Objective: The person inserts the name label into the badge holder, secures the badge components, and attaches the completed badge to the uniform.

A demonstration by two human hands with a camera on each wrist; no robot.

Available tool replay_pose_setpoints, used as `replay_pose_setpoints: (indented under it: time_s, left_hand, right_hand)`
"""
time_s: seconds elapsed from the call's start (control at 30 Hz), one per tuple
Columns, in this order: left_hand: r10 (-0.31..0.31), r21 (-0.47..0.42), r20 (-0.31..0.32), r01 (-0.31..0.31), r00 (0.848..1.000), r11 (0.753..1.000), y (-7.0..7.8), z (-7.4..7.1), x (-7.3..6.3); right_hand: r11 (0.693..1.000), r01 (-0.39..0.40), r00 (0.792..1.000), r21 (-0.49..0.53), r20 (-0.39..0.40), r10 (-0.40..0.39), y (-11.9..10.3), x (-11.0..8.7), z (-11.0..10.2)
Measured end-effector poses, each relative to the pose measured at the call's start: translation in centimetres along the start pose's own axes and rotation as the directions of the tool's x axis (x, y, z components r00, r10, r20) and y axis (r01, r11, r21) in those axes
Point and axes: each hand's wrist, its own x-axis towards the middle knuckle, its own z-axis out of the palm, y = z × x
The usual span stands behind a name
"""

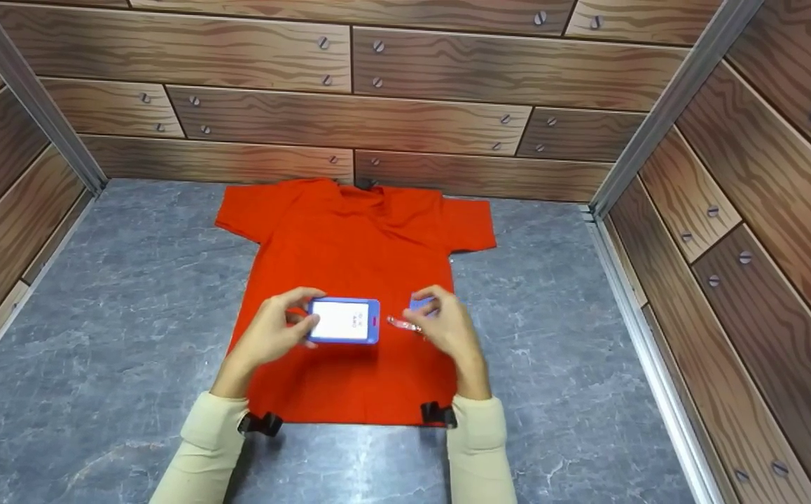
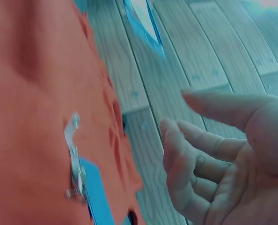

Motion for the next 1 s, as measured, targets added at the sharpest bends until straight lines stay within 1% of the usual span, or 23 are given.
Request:
replay_pose_setpoints:
  time_s: [0.13,0.3,0.4,0.5,0.6,0.67,0.77,0.9,1.0]
  left_hand:
    - [0.0,-0.031,0.005,0.0,1.0,1.0,-0.1,-0.1,0.0]
    - [0.0,-0.018,0.005,0.0,1.0,1.0,-0.1,0.0,0.0]
    - [0.0,-0.016,0.006,0.0,1.0,1.0,-0.2,0.1,0.0]
    - [-0.003,-0.017,0.006,0.003,1.0,1.0,-0.1,0.0,0.0]
    - [-0.008,-0.01,0.003,0.008,1.0,1.0,0.0,0.0,0.0]
    - [-0.008,-0.001,0.0,0.008,1.0,1.0,0.1,0.0,0.0]
    - [-0.005,0.008,-0.001,0.005,1.0,1.0,0.1,0.0,0.0]
    - [0.001,0.009,0.003,-0.001,1.0,1.0,0.2,0.0,-0.1]
    - [0.002,-0.003,0.006,-0.002,1.0,1.0,0.2,0.0,-0.2]
  right_hand:
    - [0.998,0.017,0.998,-0.067,-0.062,-0.021,1.1,0.2,-0.9]
    - [0.985,-0.022,0.992,-0.173,-0.128,-0.001,2.3,0.5,-1.4]
    - [0.978,-0.058,0.991,-0.201,-0.131,0.032,3.1,0.7,-1.8]
    - [0.976,-0.082,0.99,-0.203,-0.131,0.056,4.0,0.9,-2.1]
    - [0.969,-0.085,0.989,-0.231,-0.136,0.054,4.9,1.1,-2.3]
    - [0.959,-0.081,0.989,-0.271,-0.143,0.043,5.4,1.2,-2.4]
    - [0.941,-0.057,0.993,-0.333,-0.117,0.019,6.1,1.3,-2.5]
    - [0.931,-0.001,0.999,-0.365,-0.047,-0.018,6.8,1.6,-2.6]
    - [0.921,0.052,0.998,-0.386,-0.006,-0.058,7.2,1.6,-2.6]
